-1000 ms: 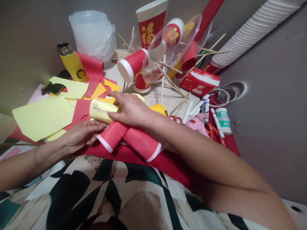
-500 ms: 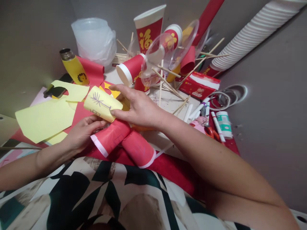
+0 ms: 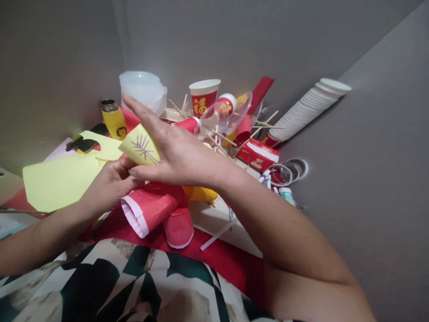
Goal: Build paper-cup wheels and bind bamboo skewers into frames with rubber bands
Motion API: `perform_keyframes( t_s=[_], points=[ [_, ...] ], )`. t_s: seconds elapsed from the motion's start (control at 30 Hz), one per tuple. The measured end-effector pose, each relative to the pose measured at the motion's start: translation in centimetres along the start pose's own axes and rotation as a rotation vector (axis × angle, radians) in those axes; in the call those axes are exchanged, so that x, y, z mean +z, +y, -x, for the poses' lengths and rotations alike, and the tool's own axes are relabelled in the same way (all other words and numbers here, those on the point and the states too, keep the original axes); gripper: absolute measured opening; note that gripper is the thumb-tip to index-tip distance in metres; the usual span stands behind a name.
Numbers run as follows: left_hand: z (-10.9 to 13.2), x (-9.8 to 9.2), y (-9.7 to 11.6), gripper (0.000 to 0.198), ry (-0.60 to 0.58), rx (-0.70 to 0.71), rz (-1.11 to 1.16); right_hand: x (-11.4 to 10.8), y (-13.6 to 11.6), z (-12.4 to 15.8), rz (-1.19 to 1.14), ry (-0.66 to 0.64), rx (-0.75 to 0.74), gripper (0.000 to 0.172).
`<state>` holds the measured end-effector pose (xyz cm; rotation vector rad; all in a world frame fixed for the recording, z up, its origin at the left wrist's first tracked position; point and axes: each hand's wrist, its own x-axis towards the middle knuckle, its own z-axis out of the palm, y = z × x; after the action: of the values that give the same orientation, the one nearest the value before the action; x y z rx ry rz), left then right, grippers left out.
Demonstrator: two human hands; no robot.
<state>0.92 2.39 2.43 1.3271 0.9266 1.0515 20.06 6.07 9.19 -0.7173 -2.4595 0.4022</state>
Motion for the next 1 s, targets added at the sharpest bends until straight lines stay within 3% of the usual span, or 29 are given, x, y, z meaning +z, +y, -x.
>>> perform_keyframes(
  t_s=[0.27,0.43,0.6,0.77,1.0],
  points=[
    [-0.2,-1.3,1.3,0.005,0.041,-0.034,-0.022,1.2,0.6,1.0,-0.019,0.031,0.062,0.102],
    [-0.7,-1.8,1.4,0.006,0.034,0.037,-0.056,1.5,1.0,1.3,-0.015,0.035,-0.002,0.101],
    [-1.3,-1.7,0.3,0.004,0.054,0.074,0.019,2.4,2.3,0.9,-0.004,0.033,0.005,0.105],
    [-1.5,-1.9,-1.3,0.008,0.135,0.009,0.071,3.5,4.0,0.5,-0.048,-0.020,0.119,0.107],
    [-1.7,-2.2,-2.0,0.016,0.194,-0.045,0.137,4.0,4.4,0.1,-0.091,-0.041,0.120,0.107]
  ],
)
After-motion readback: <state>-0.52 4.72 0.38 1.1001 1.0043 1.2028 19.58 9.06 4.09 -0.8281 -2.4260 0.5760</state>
